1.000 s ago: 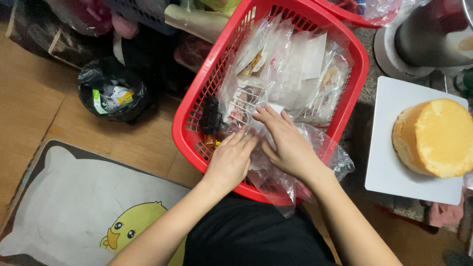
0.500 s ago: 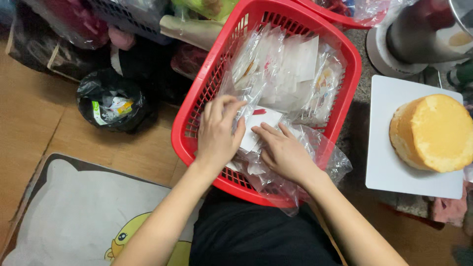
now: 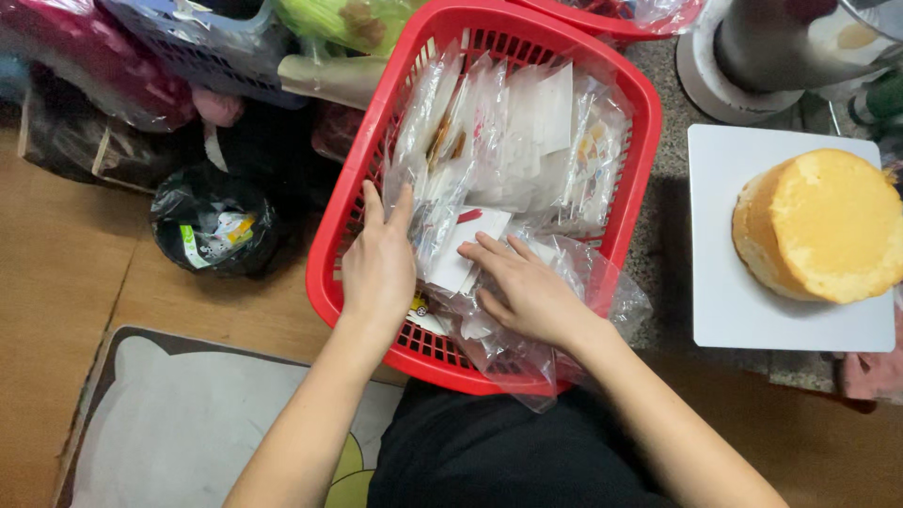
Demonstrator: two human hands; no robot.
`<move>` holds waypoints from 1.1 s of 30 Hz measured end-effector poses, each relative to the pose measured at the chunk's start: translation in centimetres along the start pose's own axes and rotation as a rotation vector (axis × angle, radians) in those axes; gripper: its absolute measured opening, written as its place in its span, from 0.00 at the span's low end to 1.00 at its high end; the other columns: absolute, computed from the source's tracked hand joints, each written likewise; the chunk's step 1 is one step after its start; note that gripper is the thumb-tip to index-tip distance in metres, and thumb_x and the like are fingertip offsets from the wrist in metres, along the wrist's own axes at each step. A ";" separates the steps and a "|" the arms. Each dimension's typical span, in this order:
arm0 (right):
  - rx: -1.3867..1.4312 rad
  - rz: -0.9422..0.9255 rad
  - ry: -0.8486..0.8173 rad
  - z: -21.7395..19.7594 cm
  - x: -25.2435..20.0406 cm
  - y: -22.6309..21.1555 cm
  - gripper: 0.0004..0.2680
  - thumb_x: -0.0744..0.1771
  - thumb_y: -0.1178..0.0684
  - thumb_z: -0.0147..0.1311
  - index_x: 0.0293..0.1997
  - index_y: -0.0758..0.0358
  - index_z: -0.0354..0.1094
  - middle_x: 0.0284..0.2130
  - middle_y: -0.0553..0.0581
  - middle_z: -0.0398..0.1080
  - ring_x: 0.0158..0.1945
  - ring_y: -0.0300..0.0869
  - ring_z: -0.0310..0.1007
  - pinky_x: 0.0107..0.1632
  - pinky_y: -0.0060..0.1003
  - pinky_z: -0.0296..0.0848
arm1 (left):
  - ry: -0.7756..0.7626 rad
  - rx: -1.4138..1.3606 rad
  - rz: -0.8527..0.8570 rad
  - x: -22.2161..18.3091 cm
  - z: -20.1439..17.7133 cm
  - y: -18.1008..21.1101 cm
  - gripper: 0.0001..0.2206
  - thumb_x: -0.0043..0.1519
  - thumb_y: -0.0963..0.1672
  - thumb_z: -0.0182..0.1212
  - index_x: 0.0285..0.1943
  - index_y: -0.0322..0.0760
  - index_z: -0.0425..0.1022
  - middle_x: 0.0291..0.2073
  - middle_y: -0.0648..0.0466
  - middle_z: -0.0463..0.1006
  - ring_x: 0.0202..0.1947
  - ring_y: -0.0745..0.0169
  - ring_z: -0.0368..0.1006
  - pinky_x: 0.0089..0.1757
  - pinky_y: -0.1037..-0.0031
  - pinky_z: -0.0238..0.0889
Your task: The person selects plastic toys and character toppers from a basket, places them near a sponge cake on a white board, and prepares a plastic piping bag by cutting the tip with scissors.
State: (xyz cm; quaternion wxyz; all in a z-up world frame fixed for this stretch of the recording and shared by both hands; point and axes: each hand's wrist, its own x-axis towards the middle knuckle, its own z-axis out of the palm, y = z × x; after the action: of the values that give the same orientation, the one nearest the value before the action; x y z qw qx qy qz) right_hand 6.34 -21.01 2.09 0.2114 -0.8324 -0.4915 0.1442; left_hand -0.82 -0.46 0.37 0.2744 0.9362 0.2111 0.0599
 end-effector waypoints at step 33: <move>-0.162 -0.183 -0.082 0.4 1.5 -2.0 0.28 0.60 0.55 0.59 0.70 0.59 0.55 0.65 0.57 0.62 0.72 0.52 0.56 0.71 0.60 0.48 | 0.180 -0.617 -0.188 -4.7 -3.2 -5.2 0.13 0.66 0.36 0.53 0.58 0.30 0.77 0.44 0.45 0.85 0.41 0.61 0.84 0.42 0.74 0.76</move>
State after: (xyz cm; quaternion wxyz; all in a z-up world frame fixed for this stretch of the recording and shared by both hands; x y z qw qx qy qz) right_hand 5.33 -18.74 2.65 0.1356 -0.7918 -0.5837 0.1183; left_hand -7.74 3.04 0.22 0.5296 0.7764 0.2919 0.1777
